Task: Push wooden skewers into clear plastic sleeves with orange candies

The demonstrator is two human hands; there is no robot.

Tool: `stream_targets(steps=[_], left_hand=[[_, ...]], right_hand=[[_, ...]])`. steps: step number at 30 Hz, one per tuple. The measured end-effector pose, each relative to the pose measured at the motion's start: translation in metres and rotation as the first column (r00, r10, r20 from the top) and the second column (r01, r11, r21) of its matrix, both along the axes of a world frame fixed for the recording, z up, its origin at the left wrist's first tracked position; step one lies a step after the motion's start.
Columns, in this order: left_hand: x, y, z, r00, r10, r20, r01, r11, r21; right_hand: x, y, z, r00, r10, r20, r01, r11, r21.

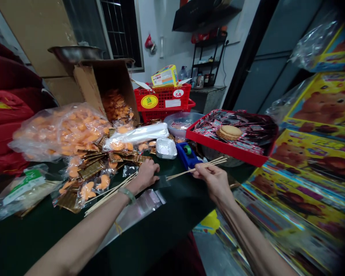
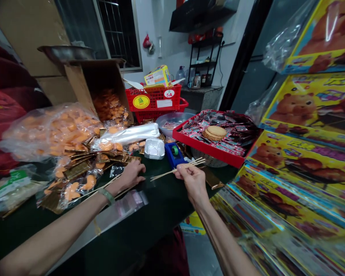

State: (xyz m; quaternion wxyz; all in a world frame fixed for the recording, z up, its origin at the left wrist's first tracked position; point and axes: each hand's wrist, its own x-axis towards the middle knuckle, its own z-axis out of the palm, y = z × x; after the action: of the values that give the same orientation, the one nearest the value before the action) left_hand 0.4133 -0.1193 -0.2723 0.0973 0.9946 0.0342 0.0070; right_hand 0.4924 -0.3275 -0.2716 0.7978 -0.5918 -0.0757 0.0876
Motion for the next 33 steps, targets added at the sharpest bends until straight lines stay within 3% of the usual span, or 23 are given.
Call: stream_targets(steps=[7, 13, 17, 23, 27, 33], left_hand=[[0.004, 0.008, -0.007, 0.953, -0.294, -0.08, 0.289, 0.955, -0.069], [0.015, 0.019, -0.008, 0.913, -0.386, -0.132, 0.366, 0.918, -0.156], [0.015, 0.018, -0.011, 0.926, -0.363, -0.105, 0.342, 0.924, -0.173], [0.011, 0.023, -0.018, 0.972, -0.234, -0.035, 0.221, 0.951, -0.215], [0.011, 0.019, -0.012, 0.99, -0.143, -0.005, 0.138, 0.961, -0.241], [0.02, 0.011, -0.002, 0.994, -0.099, -0.047, 0.083, 0.961, -0.265]], right_hand=[[0.009, 0.019, -0.027, 0.995, -0.035, -0.096, 0.035, 0.999, -0.003], [0.009, 0.025, -0.032, 0.985, -0.001, -0.174, 0.001, 1.0, -0.002], [0.01, 0.029, -0.033, 0.975, 0.024, -0.22, -0.024, 1.0, 0.001], [-0.001, 0.038, -0.038, 0.965, 0.082, -0.25, -0.073, 0.996, 0.047], [-0.008, 0.04, -0.039, 0.975, 0.099, -0.201, -0.08, 0.992, 0.099], [-0.011, 0.039, -0.036, 0.995, 0.081, -0.06, -0.075, 0.993, 0.094]])
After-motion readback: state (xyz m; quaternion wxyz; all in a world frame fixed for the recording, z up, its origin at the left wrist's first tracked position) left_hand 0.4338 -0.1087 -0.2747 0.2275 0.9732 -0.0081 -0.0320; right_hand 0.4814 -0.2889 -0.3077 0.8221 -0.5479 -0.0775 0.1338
